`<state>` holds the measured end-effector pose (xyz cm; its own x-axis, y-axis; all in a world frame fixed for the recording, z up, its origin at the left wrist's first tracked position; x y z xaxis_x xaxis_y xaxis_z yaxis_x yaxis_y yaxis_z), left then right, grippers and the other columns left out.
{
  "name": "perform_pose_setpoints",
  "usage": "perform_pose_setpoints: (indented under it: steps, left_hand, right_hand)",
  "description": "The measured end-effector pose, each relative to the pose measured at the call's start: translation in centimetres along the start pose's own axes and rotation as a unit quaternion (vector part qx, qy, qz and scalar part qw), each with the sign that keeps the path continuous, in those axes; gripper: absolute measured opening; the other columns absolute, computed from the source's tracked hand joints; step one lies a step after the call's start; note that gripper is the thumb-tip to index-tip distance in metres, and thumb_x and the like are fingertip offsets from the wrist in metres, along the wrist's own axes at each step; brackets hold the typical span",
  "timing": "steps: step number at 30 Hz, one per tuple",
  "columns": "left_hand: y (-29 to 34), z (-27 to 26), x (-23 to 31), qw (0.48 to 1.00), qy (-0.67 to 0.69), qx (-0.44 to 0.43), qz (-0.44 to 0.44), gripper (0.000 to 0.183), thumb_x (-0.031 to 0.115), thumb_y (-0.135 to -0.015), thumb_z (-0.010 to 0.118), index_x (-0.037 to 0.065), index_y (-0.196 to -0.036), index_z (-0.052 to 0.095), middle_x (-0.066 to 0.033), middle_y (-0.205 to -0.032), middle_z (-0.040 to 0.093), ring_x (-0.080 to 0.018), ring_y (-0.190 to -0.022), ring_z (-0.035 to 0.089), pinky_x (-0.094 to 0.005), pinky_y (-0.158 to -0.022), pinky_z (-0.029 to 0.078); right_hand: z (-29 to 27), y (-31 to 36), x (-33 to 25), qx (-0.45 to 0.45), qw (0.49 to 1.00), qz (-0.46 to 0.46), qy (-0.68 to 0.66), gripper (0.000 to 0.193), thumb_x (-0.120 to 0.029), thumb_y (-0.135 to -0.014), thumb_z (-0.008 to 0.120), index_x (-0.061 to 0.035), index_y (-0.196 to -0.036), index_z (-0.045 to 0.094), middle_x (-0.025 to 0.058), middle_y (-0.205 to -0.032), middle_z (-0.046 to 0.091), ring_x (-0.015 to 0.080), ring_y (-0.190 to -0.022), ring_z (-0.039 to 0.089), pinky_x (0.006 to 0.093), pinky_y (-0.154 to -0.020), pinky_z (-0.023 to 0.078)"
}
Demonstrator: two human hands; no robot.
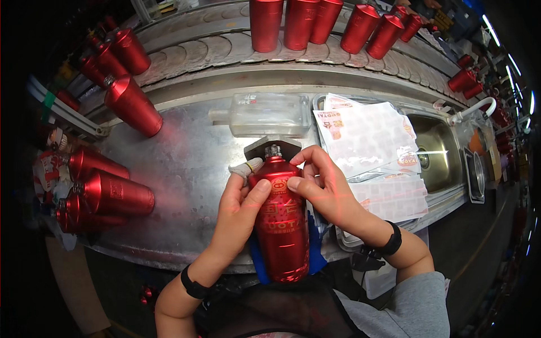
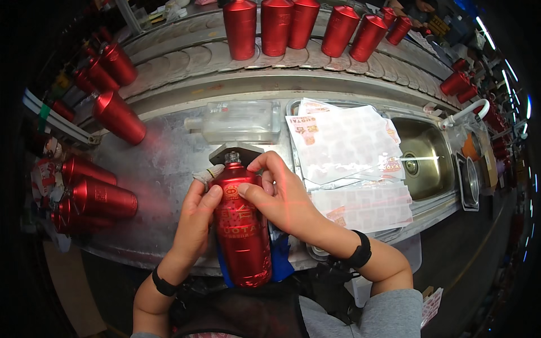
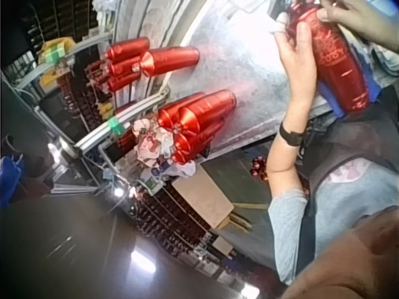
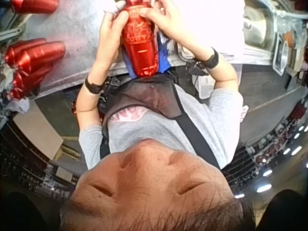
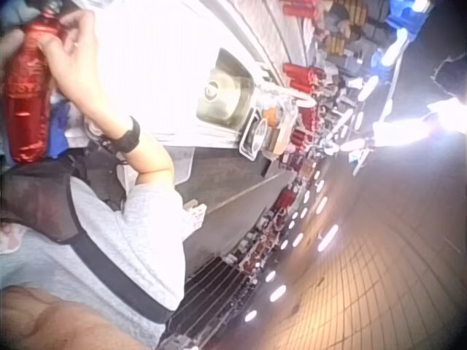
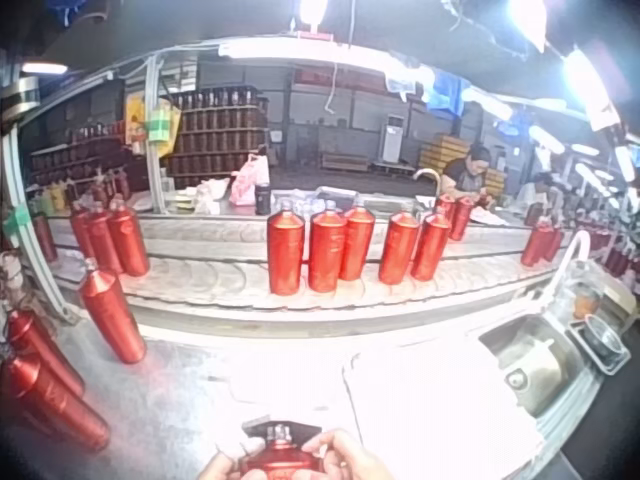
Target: Applying labels and checking red metal bottles on an industrial production line.
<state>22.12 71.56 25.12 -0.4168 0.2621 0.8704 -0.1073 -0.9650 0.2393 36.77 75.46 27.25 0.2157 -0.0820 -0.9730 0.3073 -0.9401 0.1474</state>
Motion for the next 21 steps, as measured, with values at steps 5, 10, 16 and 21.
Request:
perform_pose_setpoints:
  steps: [5,10,16,21]
  left_hand:
    - [0.0,0.0,-0.1,1.0,-0.007,0.001,0.003,0.049,0.015,-0.1,0.06,0.003,-0.143,0.041,-0.0115,-0.129,0.059,-0.0142,-0.113,0.059,-0.0295,-0.096,0.05]
    - [-0.1,0.1,-0.2,1.0,-0.017,0.001,0.015,0.048,0.015,-0.1,0.061,0.002,-0.142,0.042,-0.0113,-0.128,0.059,-0.0142,-0.111,0.06,-0.029,-0.095,0.05]
    - [-0.6,0.2,0.2,1.0,-0.023,0.002,-0.007,0.047,0.017,-0.098,0.064,0.0,-0.138,0.046,-0.0122,-0.125,0.06,-0.0148,-0.109,0.062,-0.0288,-0.094,0.051]
    - [-0.6,0.4,0.4,1.0,-0.022,0.003,-0.006,0.047,0.017,-0.097,0.065,0.0,-0.138,0.047,-0.0126,-0.123,0.061,-0.0149,-0.109,0.062,-0.0289,-0.093,0.051]
  right_hand:
    - [0.0,-0.4,-0.7,0.013,0.997,0.013,0.081,0.041,-0.033,-0.085,0.076,-0.0038,-0.105,0.054,-0.0021,-0.064,0.039,0.0079,-0.059,0.037,0.0268,-0.054,0.033]
    - [-0.1,-0.4,-0.6,0.013,0.998,-0.007,0.067,0.042,-0.034,-0.086,0.075,-0.0031,-0.105,0.054,-0.0012,-0.064,0.039,0.0083,-0.06,0.038,0.0276,-0.054,0.033]
    - [-0.1,-0.2,-0.7,0.008,0.997,-0.018,0.075,0.043,-0.034,-0.087,0.075,-0.0031,-0.108,0.053,-0.0006,-0.065,0.04,0.0086,-0.06,0.038,0.0278,-0.054,0.034]
    - [-0.1,0.0,-1.1,0.004,0.996,-0.03,0.087,0.043,-0.034,-0.088,0.074,-0.0031,-0.109,0.053,-0.0011,-0.066,0.04,0.0085,-0.061,0.038,0.0275,-0.055,0.034]
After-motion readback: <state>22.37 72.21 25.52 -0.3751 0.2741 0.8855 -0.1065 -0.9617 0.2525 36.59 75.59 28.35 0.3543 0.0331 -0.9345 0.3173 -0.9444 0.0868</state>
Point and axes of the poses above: each hand's wrist, its own y-axis away from the middle knuckle, its own z-axis out of the palm, x = y × z, the point moved 10 cm from there along -y, towards the middle knuckle
